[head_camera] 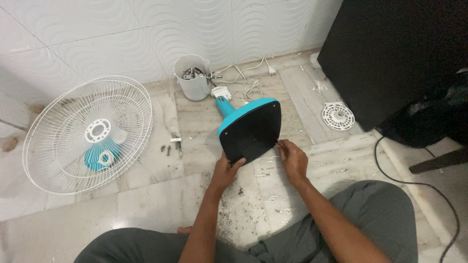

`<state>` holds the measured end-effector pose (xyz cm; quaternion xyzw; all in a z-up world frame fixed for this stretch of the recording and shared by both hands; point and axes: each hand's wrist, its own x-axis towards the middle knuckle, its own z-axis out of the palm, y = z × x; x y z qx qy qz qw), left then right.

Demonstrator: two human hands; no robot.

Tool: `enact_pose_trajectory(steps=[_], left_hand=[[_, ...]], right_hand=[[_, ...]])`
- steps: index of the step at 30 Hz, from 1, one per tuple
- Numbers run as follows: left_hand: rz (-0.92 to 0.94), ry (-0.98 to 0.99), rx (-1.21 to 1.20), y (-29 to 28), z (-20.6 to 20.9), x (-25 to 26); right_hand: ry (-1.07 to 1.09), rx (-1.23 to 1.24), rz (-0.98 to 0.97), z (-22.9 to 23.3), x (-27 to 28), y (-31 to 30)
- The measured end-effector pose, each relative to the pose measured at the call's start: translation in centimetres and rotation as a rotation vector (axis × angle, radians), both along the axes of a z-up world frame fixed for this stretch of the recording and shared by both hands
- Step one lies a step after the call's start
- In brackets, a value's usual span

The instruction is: The person sits on the floor and uses a screwdriver to remove screws from the back of a fan base. They then pick up the fan motor and use the screwdriver to adjust the internal wiring and components.

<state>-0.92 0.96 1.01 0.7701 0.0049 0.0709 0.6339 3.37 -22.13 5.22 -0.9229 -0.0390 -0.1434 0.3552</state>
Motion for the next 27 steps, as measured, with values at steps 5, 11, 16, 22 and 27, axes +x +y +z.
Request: enact_pose_trajectory(steps=[5,11,16,22,27], left_hand=[[0.016,0.132,0.104,0.0,1.0,-0.2],[0.001,0.073,0.084,0.0,1.3,-0.2],[-0.012,0.058,0.041,0.1,0.9,-0.1],[-0.002,0.079,0.043,0.0,0.9,-0.2],[0.02,0.132,0.092,0.0,0.7,-0.4]], right_hand=[[0.237,0.354,-0.065,-0.9,1.3,0.1],[0.088,-0.032,-0.022,-0.7,1.1,-0.3],[0.254,0.215,-0.023,-0.4,1.2,-0.1],[0.185,0.1,0.029,-0.5,0.9,-0.2],[0.165,0.084,0.052,-0.3,0.6,-0.5]])
